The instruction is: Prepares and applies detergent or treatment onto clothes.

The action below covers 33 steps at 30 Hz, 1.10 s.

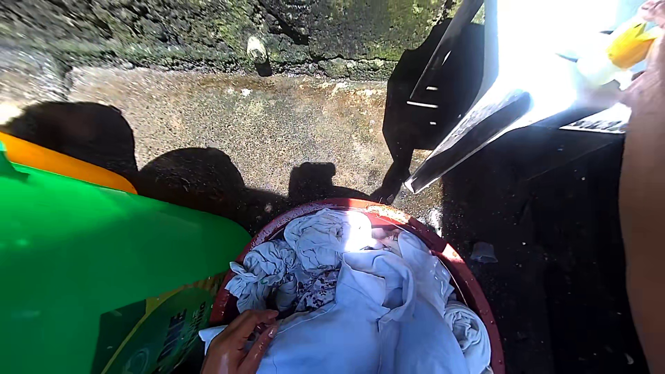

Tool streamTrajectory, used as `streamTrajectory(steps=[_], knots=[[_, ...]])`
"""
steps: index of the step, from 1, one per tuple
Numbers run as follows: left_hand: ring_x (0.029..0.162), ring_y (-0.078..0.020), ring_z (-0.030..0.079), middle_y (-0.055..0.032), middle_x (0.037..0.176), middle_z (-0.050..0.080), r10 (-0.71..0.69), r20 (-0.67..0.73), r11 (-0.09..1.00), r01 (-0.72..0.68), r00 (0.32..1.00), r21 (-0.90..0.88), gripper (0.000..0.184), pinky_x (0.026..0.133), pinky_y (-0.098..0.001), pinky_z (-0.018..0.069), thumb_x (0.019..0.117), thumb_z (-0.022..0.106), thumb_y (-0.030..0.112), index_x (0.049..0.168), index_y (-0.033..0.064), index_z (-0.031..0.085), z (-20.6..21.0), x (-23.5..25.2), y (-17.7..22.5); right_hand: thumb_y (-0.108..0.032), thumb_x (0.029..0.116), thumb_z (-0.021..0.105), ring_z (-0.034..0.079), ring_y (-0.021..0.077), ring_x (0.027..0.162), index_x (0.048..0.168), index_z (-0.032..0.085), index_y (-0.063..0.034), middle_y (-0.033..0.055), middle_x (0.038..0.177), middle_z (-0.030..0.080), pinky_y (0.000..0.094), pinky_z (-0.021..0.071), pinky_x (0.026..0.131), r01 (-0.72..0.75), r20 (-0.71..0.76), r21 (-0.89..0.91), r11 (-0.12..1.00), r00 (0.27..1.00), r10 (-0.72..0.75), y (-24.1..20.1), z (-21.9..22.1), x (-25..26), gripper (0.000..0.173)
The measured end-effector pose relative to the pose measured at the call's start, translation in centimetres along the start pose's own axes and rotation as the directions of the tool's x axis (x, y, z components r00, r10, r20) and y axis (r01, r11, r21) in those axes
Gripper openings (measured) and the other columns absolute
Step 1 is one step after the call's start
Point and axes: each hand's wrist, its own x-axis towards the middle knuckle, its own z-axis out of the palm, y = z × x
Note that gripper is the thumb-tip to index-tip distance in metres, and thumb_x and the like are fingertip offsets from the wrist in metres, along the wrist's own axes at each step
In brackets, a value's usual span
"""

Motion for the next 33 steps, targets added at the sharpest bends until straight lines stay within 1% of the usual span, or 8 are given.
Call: streamTrajectory(steps=[3,6,10,16,19,23,29,33], knots=[[0.086,-0.0054,0.067,-0.0101,0.097,0.073,0.062,-0.019,0.998,-0.062,0.998,-0.02,0.035,0.077,-0.0182,0.0545,0.1013,0.057,0.031,0.106,0.0004,0.074,-0.5,-1.0,1.1,-0.027,0.0937,0.07,0.062,0.005,0.085,0.122,0.055,-0.0167,-0.0035,0.102,0.063,0.0219,0.0508,0.066,-0.007,-0.003,0.302,0.953,1.0,0.008,-0.7,-0.1,-1.8,0.033],[0.087,-0.0076,0.068,-0.0094,0.099,0.074,0.129,-0.037,0.991,-0.131,0.991,-0.031,0.037,0.078,-0.0216,0.0563,0.1013,0.058,0.034,0.106,0.0019,0.075,-1.0,-2.7,2.4,-0.023,0.1025,0.058,0.065,0.0157,0.11,0.132,0.051,-0.0154,0.0028,0.118,0.063,0.0384,0.0582,0.09,-0.103,0.117,0.659,0.745,0.993,0.033,-3.2,-2.1,-9.4,0.031],[0.088,-0.0103,0.07,-0.0064,0.1,0.075,0.222,-0.078,0.974,-0.224,0.972,-0.019,0.038,0.079,-0.0264,0.0587,0.1009,0.058,0.04,0.107,0.0063,0.076,-1.3,-5.2,4.0,-0.023,0.1038,0.041,0.066,0.0204,0.108,0.121,0.051,-0.0157,0.0055,0.112,0.065,0.0473,0.0564,0.094,-0.144,0.282,0.8,0.582,0.947,-0.154,-5.2,-5.7,-18.7,0.021],[0.099,-0.0277,0.07,-0.0168,0.11,0.072,0.138,0.09,0.989,-0.133,0.986,-0.06,0.037,0.089,-0.0441,0.0562,0.1041,0.055,0.031,0.118,0.0004,0.072,-2.9,-7.2,7.2,-0.029,0.1081,0.037,0.069,0.0218,0.104,0.127,0.053,-0.015,0.0047,0.116,0.068,0.0452,0.0599,0.089,-0.304,0.479,0.672,0.675,0.874,-0.084,-4.8,-11.1,-35.6,0.029],[0.108,-0.031,0.068,-0.0189,0.118,0.07,0.097,0.188,0.995,-0.091,0.977,-0.041,0.038,0.099,-0.0484,0.0517,0.1059,0.054,0.03,0.124,-0.0007,0.069,-2.9,-7.3,7.6,-0.03,0.0913,0.065,0.07,0.0151,0.099,0.133,0.051,-0.0189,0.0012,0.114,0.07,0.037,0.0617,0.081,-0.299,0.558,0.543,0.785,0.826,-0.071,-3.1,-13.3,-43.3,0.045],[0.116,-0.0332,0.064,-0.0201,0.124,0.067,-0.033,0.224,0.999,0.037,0.974,-0.01,0.039,0.105,-0.0511,0.0475,0.1061,0.054,0.028,0.131,-0.0005,0.064,-2.0,-8.7,6.7,-0.01,0.0818,0.073,0.072,0.0181,0.095,0.14,0.047,-0.0003,0.0104,0.112,0.07,0.0363,0.0627,0.081,-0.266,0.644,0.363,0.893,0.764,-0.034,-0.9,-15.2,-51.2,0.064],[0.13,-0.041,0.054,-0.0265,0.138,0.058,-0.203,0.265,0.975,0.219,0.943,-0.03,0.05,0.112,-0.0553,0.0399,0.1025,0.063,0.03,0.14,-0.0015,0.055,-0.7,-13.3,6.9,-0.006,0.0771,0.079,0.07,0.0154,0.092,0.133,0.055,0.0023,0.0118,0.109,0.07,0.0322,0.0608,0.082,-0.169,0.732,0.142,0.975,0.682,0.011,0.7,-16.7,-56.8,0.061],[0.133,-0.0421,0.052,-0.0265,0.142,0.055,-0.277,0.378,0.961,0.254,0.883,0.111,0.058,0.112,-0.0591,0.0392,0.1011,0.064,0.035,0.146,0.0014,0.05,-0.2,-15.8,7.0,-0.016,0.0778,0.087,0.07,0.0252,0.096,0.136,0.059,-0.0036,0.0178,0.113,0.07,0.0456,0.0582,0.088,0.008,0.752,-0.13,0.992,0.653,0.093,1.5,-16.8,-57.0,0.066]])
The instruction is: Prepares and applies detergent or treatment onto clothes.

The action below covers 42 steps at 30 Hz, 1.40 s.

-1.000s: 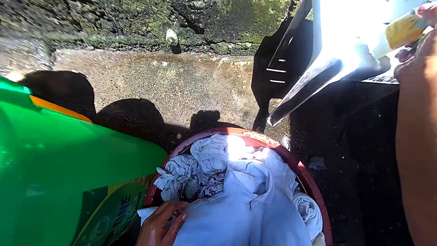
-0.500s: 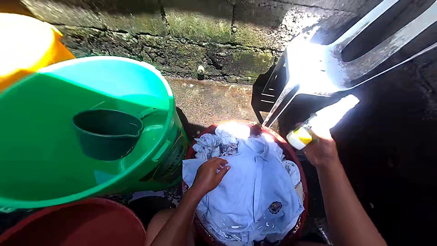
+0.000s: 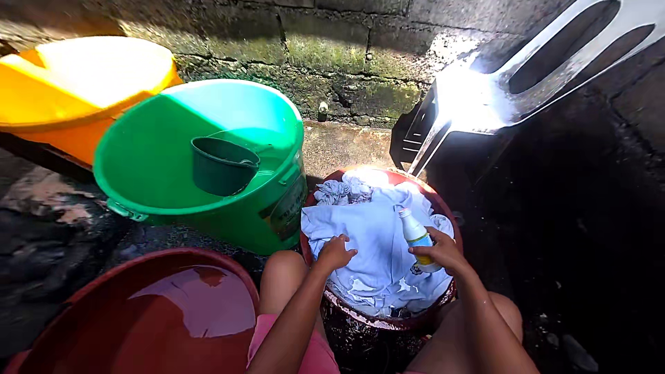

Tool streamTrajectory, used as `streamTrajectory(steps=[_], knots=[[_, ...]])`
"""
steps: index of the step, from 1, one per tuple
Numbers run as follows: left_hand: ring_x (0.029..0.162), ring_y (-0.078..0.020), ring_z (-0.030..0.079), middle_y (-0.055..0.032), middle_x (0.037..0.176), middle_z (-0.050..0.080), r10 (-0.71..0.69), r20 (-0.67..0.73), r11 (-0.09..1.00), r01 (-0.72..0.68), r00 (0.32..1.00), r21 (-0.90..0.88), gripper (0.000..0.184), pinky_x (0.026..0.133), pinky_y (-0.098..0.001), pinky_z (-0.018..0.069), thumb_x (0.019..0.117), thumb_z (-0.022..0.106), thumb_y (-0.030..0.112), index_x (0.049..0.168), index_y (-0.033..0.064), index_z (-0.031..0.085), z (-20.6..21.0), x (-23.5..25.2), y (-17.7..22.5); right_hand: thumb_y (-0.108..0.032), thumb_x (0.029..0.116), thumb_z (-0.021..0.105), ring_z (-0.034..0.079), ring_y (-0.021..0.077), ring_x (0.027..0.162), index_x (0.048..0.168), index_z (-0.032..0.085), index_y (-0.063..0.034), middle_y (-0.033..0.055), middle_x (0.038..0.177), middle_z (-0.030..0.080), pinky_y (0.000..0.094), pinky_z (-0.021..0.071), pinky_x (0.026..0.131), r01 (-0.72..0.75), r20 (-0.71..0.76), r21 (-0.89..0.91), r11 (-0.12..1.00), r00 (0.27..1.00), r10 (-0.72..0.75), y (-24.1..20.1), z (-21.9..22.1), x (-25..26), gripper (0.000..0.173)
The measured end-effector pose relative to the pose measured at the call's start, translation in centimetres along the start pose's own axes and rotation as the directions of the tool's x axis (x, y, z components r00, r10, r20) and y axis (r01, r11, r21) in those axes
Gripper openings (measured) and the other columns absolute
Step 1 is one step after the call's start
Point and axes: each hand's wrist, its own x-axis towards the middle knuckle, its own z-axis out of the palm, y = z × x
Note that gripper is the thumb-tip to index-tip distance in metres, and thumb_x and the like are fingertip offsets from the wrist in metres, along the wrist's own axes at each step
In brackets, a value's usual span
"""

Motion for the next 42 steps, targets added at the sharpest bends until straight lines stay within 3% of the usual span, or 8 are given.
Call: streamTrajectory(steps=[7,14,17,19,22,24,27,42], knots=[[0.133,-0.0393,0.053,-0.0229,0.14,0.057,-0.012,0.074,0.981,-0.003,0.997,0.193,0.05,0.11,-0.0591,0.0409,0.1019,0.062,0.032,0.144,0.0061,0.054,1.2,-0.8,0.7,-0.033,0.0782,0.089,0.067,0.0389,0.111,0.138,0.062,-0.0135,0.0206,0.117,0.071,0.0652,0.0487,0.097,-0.037,0.029,-0.455,0.89,0.998,0.056,-0.2,-0.1,0.2,0.068],[0.138,-0.0426,0.047,-0.0228,0.149,0.048,-0.004,0.209,0.945,-0.065,0.978,0.321,0.053,0.109,-0.0623,0.0405,0.0998,0.065,0.034,0.146,0.0105,0.054,3.3,0.6,1.0,-0.039,0.0807,0.084,0.063,0.0415,0.117,0.139,0.062,-0.0171,0.0203,0.124,0.068,0.067,0.0465,0.095,-0.084,0.082,-0.705,0.704,0.977,0.198,-1.1,0.6,-0.5,0.066],[0.142,-0.0432,0.04,-0.0183,0.159,0.04,0.102,0.2,0.944,-0.159,0.974,0.289,0.047,0.109,-0.0634,0.0391,0.0998,0.065,0.032,0.144,0.0189,0.059,4.6,1.3,2.2,-0.039,0.0809,0.083,0.063,0.0412,0.118,0.137,0.063,-0.017,0.0198,0.125,0.068,0.0665,0.0462,0.096,-0.086,0.107,-0.752,0.653,0.962,0.25,-1.1,1.0,-0.7,0.064],[0.15,-0.0427,0.029,-0.0154,0.165,0.031,0.116,0.222,0.932,-0.184,0.968,0.314,0.046,0.111,-0.0651,0.0352,0.1006,0.064,0.034,0.145,0.0229,0.059,5.8,1.7,2.2,-0.04,0.0813,0.083,0.063,0.0403,0.119,0.137,0.064,-0.0169,0.0192,0.126,0.068,0.0658,0.0466,0.096,-0.077,0.117,-0.78,0.621,0.957,0.266,-0.9,1.3,-0.7,0.063],[0.155,-0.0491,0.008,-0.0132,0.173,0.008,-0.052,0.277,0.882,-0.086,0.959,0.464,0.054,0.109,-0.0764,0.0274,0.0976,0.067,0.034,0.148,0.0197,0.056,7.5,2.1,1.3,-0.039,0.0819,0.081,0.063,0.0398,0.12,0.135,0.065,-0.0157,0.0194,0.127,0.067,0.0646,0.047,0.096,-0.072,0.118,-0.808,0.584,0.953,0.28,-0.9,1.9,-0.7,0.06],[0.155,-0.0505,0.002,-0.011,0.173,-0.002,-0.156,0.295,0.85,-0.024,0.943,0.526,0.057,0.109,-0.0797,0.0247,0.0962,0.068,0.034,0.15,0.0179,0.054,8.0,2.5,1.2,-0.037,0.0821,0.08,0.063,0.0395,0.119,0.134,0.065,-0.0154,0.0195,0.127,0.067,0.0643,0.0474,0.095,-0.07,0.116,-0.821,0.566,0.951,0.286,-1.0,2.3,-0.7,0.059],[0.155,-0.0502,0.001,-0.0107,0.173,-0.004,-0.174,0.312,0.846,-0.02,0.934,0.532,0.059,0.109,-0.0795,0.0244,0.0982,0.064,0.042,0.151,0.0188,0.052,7.6,3.0,1.3,-0.036,0.0822,0.08,0.063,0.0386,0.119,0.132,0.066,-0.0146,0.0188,0.126,0.067,0.0631,0.0482,0.094,-0.064,0.111,-0.83,0.554,0.954,0.277,-1.3,2.8,-0.6,0.056],[0.155,-0.0497,0.004,-0.0096,0.174,-0.001,-0.159,0.306,0.859,-0.021,0.939,0.512,0.059,0.109,-0.0786,0.0258,0.0982,0.065,0.042,0.151,0.0185,0.052,7.3,2.9,1.2,-0.033,0.0822,0.08,0.063,0.0402,0.118,0.132,0.066,-0.0135,0.019,0.128,0.065,0.0629,0.05,0.091,-0.09,0.048,-0.832,0.548,0.971,0.232,-1.7,3.8,-0.1,0.055]])
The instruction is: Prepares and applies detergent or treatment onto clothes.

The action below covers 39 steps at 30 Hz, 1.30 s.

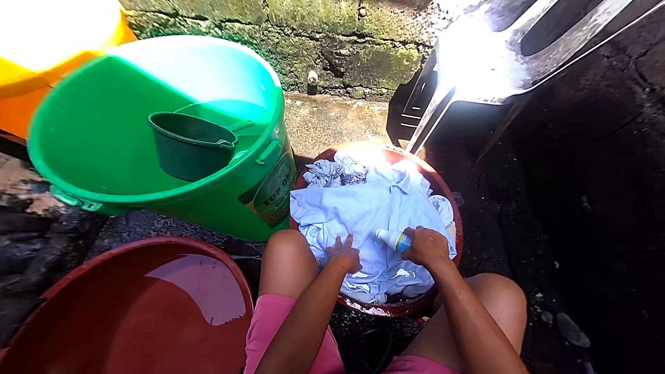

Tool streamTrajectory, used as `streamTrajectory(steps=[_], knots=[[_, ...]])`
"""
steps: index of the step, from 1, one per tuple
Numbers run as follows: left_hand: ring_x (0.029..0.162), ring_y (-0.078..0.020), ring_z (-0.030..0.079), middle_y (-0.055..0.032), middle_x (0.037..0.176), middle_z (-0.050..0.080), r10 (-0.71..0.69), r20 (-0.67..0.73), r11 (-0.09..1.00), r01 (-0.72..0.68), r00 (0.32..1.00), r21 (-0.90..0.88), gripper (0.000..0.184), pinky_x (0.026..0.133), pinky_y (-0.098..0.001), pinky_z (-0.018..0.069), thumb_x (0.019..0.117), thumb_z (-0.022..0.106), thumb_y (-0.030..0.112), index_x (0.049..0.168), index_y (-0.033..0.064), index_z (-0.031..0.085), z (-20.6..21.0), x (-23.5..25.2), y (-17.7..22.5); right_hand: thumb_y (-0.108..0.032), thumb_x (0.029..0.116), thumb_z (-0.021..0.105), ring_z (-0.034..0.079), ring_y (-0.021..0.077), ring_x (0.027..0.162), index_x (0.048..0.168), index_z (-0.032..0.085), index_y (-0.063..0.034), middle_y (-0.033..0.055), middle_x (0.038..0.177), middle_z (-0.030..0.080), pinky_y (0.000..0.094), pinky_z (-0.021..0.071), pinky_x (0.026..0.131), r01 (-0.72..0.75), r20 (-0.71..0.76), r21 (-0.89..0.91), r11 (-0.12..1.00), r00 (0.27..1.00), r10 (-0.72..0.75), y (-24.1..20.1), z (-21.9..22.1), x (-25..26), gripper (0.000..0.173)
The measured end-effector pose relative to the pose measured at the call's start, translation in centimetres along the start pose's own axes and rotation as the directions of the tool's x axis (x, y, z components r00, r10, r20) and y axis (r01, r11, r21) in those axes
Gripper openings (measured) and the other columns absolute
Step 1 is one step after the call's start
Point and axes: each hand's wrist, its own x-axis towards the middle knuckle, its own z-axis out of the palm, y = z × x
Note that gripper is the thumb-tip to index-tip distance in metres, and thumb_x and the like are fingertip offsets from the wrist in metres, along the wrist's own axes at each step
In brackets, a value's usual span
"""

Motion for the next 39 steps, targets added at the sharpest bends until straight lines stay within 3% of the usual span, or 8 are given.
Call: streamTrajectory(steps=[23,39], knots=[[0.156,-0.0478,0.007,-0.0093,0.174,-0.001,-0.003,0.003,0.999,0.003,1.0,0.034,0.061,0.111,-0.0749,0.0278,0.0993,0.062,0.043,0.153,0.0171,0.05,0.07,-0.31,0.23,-0.033,0.0833,0.079,0.063,0.0364,0.118,0.129,0.067,-0.0117,0.0167,0.127,0.066,0.0586,0.0499,0.092,0.032,0.036,-0.049,0.998,0.999,-0.03,-0.12,-0.22,-0.75,0.051],[0.155,-0.0487,0.008,-0.0098,0.174,0.001,0.0,-0.002,1.0,0.0,1.0,0.026,0.061,0.11,-0.0753,0.0289,0.099,0.063,0.044,0.152,0.0171,0.051,0.07,-0.1,0.2,-0.03,0.0825,0.08,0.063,0.0369,0.115,0.126,0.069,-0.0135,0.0161,0.123,0.067,0.0578,0.0504,0.09,0.016,-0.059,-0.031,0.999,0.998,-0.017,-0.66,0.11,-0.02,0.048]])
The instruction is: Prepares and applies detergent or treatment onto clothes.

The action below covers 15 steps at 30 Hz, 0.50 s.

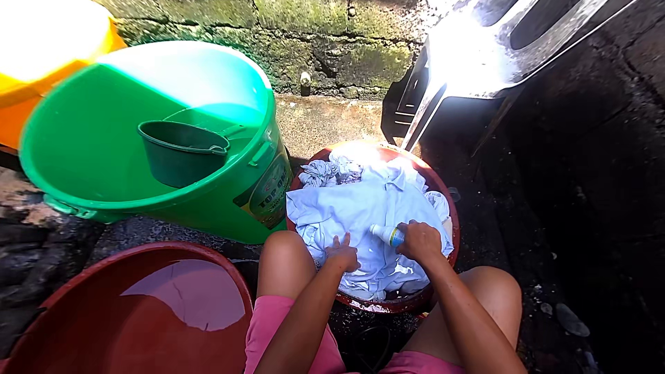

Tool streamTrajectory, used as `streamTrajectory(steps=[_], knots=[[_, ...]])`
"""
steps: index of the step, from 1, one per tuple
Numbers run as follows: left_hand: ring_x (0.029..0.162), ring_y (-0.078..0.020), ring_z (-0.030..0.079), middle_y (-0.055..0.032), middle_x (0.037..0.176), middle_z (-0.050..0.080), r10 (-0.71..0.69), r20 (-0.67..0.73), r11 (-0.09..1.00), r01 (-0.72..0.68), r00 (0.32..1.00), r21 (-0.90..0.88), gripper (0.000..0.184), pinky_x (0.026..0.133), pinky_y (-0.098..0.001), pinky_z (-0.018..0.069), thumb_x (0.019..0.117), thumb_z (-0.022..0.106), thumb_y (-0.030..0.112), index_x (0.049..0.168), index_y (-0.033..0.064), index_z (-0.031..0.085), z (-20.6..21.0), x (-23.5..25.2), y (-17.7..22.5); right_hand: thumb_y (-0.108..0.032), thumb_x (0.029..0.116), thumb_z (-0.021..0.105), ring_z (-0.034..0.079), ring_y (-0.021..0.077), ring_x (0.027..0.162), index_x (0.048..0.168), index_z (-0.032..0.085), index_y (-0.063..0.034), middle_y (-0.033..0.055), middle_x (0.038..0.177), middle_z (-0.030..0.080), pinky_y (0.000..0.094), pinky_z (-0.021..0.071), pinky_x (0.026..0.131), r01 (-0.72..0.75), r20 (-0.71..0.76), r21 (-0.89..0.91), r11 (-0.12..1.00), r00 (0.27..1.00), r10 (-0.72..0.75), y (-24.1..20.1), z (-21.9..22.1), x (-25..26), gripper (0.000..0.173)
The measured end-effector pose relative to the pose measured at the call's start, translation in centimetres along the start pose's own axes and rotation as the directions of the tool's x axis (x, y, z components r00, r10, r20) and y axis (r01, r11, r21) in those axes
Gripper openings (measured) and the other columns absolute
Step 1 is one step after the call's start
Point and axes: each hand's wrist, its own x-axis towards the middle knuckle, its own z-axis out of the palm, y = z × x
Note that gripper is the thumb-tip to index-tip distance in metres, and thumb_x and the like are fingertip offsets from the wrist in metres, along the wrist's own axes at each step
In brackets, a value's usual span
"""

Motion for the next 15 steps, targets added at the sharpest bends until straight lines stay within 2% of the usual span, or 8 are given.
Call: streamTrajectory(steps=[11,15], knots=[[0.155,-0.0484,0.01,-0.0098,0.174,0.001,-0.001,-0.007,1.0,0.001,1.0,0.004,0.06,0.109,-0.0749,0.0301,0.099,0.063,0.044,0.152,0.0175,0.051,0.0,-0.1,0.0,-0.027,0.0819,0.084,0.062,0.0397,0.118,0.125,0.07,-0.0114,0.0191,0.125,0.066,0.0604,0.0497,0.09,-0.184,-0.1,0.091,0.979,0.976,0.193,1.7,-0.9,0.4,0.048],[0.155,-0.0481,0.009,-0.0098,0.174,0.001,-0.002,-0.008,1.0,0.002,1.0,-0.003,0.06,0.11,-0.0747,0.0294,0.0989,0.064,0.042,0.152,0.0175,0.051,-0.1,-0.2,0.1,-0.028,0.0796,0.085,0.062,0.0391,0.117,0.123,0.07,-0.0113,0.0186,0.124,0.067,0.0606,0.0498,0.091,-0.21,-0.11,0.111,0.971,0.969,0.222,2.4,-0.7,0.9,0.049]])
